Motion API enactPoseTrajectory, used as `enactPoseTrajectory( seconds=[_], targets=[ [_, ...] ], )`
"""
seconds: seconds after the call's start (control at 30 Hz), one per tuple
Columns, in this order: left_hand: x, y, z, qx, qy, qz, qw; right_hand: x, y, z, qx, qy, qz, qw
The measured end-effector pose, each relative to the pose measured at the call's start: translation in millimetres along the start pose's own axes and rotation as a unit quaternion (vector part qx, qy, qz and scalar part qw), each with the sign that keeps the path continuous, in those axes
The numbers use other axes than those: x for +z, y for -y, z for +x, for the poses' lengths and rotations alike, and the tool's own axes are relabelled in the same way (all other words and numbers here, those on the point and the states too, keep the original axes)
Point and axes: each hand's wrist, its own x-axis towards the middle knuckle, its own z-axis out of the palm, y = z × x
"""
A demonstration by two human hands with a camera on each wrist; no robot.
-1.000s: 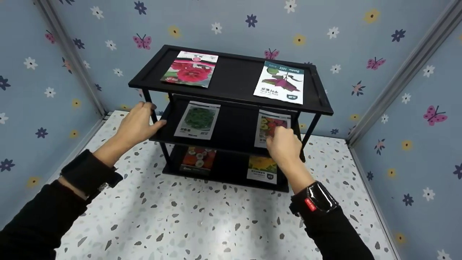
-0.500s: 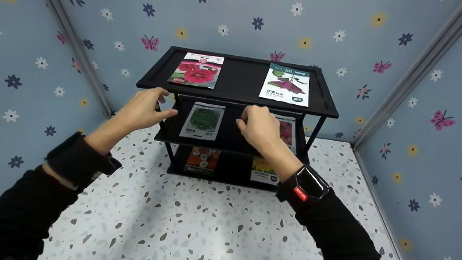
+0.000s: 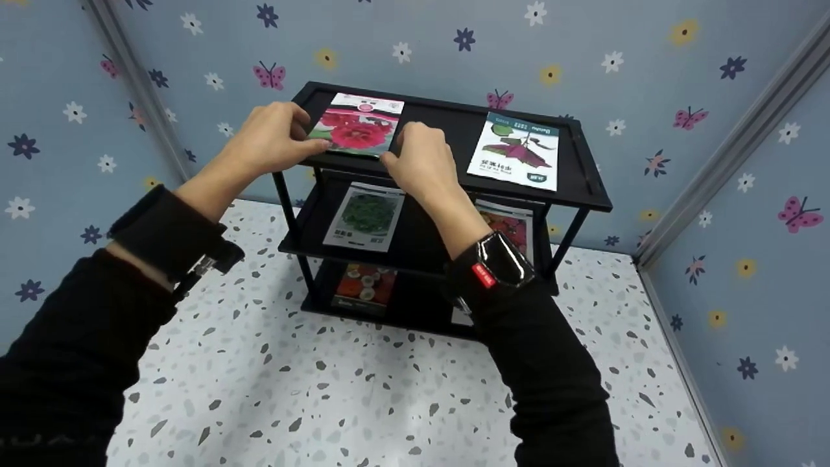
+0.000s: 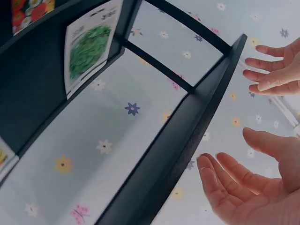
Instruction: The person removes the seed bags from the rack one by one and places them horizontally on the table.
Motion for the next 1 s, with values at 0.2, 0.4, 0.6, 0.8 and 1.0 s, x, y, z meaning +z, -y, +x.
enactPoseTrajectory(
  seconds=[0.2,0.4,0.6,0.8,1.0],
  targets=[
    [6.7,2.8,19.4,-0.026,-0.023,-0.033,0.9989,5.0,3.7,23.8,0.052,0.011,0.047,0.9974],
    [12.5,2.8,31.8,-0.044,-0.036,-0.083,0.9949,9.7,3.8,39.4,0.111,0.020,0.187,0.9757],
    [13.3,1.1,39.1,-0.082,-0.030,-0.131,0.9875,13.1,4.7,47.7,0.170,0.032,0.306,0.9362],
    [8.3,-1.5,42.1,-0.116,-0.023,-0.170,0.9783,14.1,1.6,51.9,0.202,0.015,0.413,0.8879],
    [4.3,-0.2,42.3,-0.147,-0.016,-0.205,0.9677,14.4,-5.7,53.9,0.226,-0.004,0.461,0.8584]
  ],
)
